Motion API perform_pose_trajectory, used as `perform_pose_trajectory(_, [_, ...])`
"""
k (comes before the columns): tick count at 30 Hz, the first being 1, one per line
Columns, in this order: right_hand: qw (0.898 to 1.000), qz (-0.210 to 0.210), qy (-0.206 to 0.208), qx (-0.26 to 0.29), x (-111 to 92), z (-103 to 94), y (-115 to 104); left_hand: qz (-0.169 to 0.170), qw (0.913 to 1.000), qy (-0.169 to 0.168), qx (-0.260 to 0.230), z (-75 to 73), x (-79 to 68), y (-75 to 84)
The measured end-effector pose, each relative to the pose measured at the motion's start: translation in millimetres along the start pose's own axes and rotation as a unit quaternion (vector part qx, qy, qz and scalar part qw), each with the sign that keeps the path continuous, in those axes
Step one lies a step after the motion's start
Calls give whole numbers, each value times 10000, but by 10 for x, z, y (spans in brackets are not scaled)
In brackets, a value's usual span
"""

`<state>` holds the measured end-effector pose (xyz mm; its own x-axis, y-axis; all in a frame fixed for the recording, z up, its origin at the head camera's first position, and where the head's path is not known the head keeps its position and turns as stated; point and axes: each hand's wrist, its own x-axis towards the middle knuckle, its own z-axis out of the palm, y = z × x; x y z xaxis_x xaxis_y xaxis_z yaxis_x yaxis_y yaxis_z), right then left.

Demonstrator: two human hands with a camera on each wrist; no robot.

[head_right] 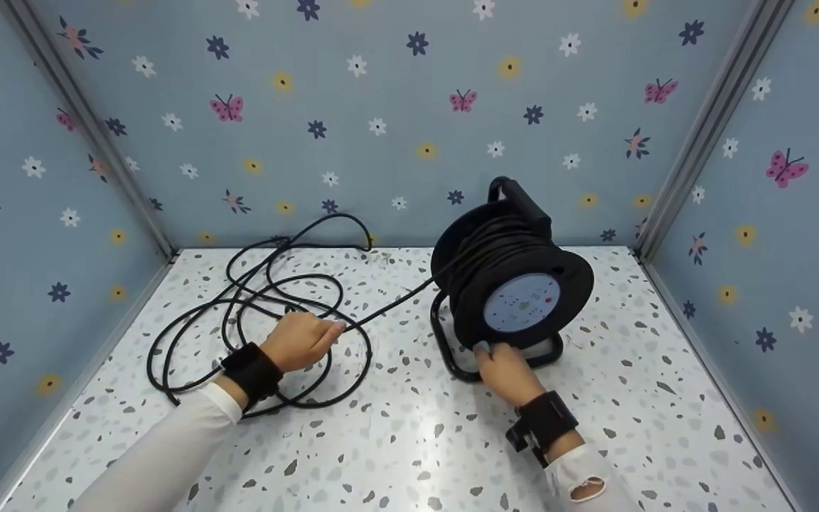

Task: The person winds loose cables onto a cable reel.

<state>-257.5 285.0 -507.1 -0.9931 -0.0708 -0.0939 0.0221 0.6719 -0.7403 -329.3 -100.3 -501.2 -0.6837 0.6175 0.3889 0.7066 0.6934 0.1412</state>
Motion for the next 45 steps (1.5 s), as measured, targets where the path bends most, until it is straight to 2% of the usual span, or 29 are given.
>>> perform_pose_trajectory(4, [9995, -204, 127, 216, -19, 32, -95, -10, 10000, -19, -79, -4, 84, 94])
perform_pose_trajectory(8, [9985, -374, 311, 233, -25, 47, -186, -180, 9992, -148, -319, -5, 181, 187])
perform_pose_trajectory(15, [9953, -758, 512, 302, -46, -29, -369, -352, 9973, -228, -598, 32, 370, 374])
perform_pose_trajectory(23, [9883, -749, 688, 1134, -81, -168, -564, -616, 9922, -374, -1015, 74, 625, 618])
perform_pose_trajectory(31, [9797, -793, 896, 1610, -86, -314, -680, -882, 9867, -645, -1206, 51, 858, 827])
perform_pose_trajectory(34, [9766, -873, 1000, 1692, -86, -363, -697, -944, 9835, -730, -1363, 45, 934, 868])
perform_pose_trajectory(40, [9765, -1121, 1338, 1262, -68, -431, -706, -933, 9807, -794, -1522, 15, 1014, 907])
perform_pose_trajectory(43, [9779, -1127, 1345, 1138, -68, -453, -703, -1014, 9757, -767, -1786, -14, 982, 850])
perform_pose_trajectory(45, [9787, -1087, 1314, 1140, -71, -466, -699, -1171, 9697, -783, -1997, -34, 933, 757])
